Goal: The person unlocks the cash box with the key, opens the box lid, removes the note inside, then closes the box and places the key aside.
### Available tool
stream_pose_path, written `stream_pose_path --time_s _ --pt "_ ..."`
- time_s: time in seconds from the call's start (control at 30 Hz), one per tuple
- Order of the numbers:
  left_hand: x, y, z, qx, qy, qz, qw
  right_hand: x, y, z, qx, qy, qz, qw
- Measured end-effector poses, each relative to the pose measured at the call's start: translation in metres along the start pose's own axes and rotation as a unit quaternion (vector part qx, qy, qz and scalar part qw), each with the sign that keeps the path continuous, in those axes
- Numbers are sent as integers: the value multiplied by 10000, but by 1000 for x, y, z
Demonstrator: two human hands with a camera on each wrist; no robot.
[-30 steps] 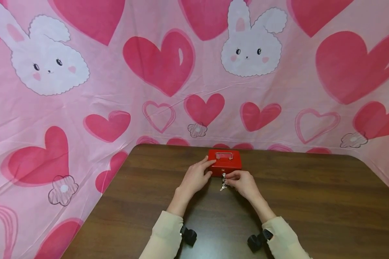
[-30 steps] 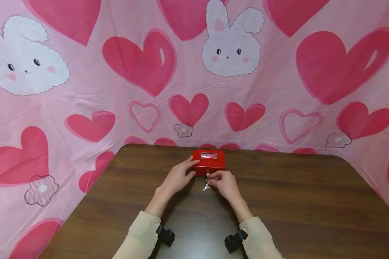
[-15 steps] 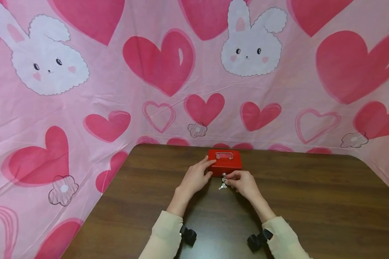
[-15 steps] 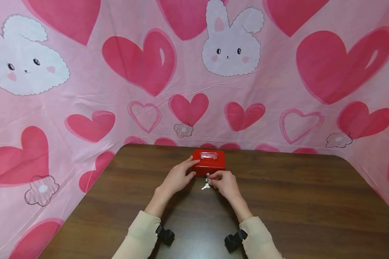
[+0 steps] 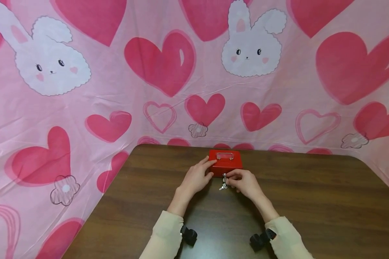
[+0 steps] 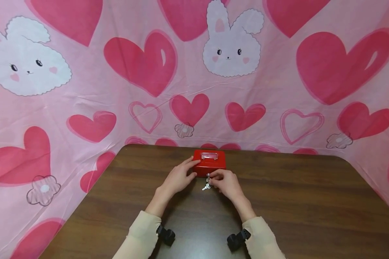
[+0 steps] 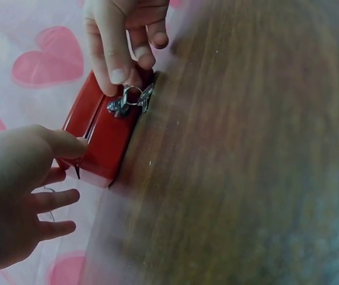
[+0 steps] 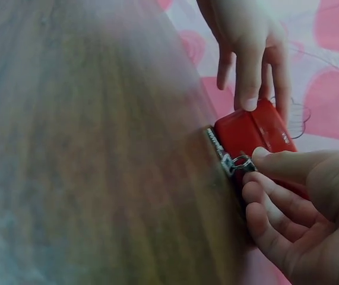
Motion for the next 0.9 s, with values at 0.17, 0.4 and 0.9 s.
stream_pose_path --time_s 0.17,0.4,0.9 --pt "0 -1 1 31 108 13 9999 7 8 -1 -94 237 -39 9997" --pt "1 2 0 -145 161 2 9998 11 23 -2 -460 305 -21 9985" --pt "7 9 -1 -546 338 -61 9979 6 46 -4 -1130 485 -412 9916"
Point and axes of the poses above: each hand's wrist, its own z-axis towards the middle knuckle, its own y-axis out of the back of the hand, x = y × z, the point moved 2 cm from there along z, towards the middle knuckle, and after that the axes turned 2 degrees about z, right-handed, at the moved point
